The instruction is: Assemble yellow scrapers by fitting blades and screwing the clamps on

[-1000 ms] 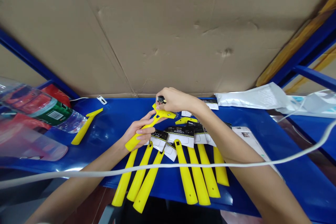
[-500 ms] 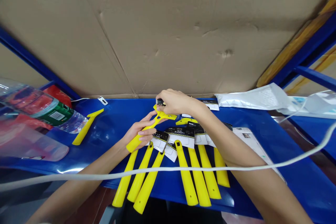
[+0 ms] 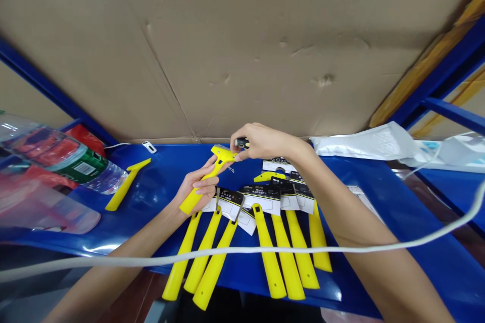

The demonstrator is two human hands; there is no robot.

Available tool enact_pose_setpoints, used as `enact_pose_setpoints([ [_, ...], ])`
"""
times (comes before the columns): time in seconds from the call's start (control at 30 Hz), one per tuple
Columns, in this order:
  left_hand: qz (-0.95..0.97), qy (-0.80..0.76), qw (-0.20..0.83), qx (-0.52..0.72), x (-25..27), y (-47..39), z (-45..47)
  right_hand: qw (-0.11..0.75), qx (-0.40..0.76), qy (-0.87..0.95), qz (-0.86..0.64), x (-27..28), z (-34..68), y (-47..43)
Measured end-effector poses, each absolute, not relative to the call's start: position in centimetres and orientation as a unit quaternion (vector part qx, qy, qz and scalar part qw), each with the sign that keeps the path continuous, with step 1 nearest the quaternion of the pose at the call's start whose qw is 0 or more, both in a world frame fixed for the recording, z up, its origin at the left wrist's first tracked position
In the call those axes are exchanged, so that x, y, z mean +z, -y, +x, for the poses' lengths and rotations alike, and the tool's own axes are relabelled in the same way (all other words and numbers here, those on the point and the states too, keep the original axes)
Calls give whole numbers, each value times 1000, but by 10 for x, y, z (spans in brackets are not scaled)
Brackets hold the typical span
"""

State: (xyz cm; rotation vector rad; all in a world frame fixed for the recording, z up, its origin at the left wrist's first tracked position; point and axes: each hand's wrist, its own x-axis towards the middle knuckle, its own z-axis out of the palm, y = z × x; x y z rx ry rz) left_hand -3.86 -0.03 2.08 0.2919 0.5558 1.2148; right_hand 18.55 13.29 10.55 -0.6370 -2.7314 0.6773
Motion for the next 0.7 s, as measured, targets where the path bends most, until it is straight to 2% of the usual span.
enact_pose_setpoints([
  [0.27, 161, -266, 773, 553, 21, 2, -39, 120, 214, 944, -223, 98, 182, -134],
  [0.5, 226, -273, 756, 551, 17, 3, -37, 60, 159, 938, -301, 105, 179, -120],
  [0.7, 278, -267, 744, 546, 16, 4, -35, 48, 139, 933, -329, 108, 177, -114],
])
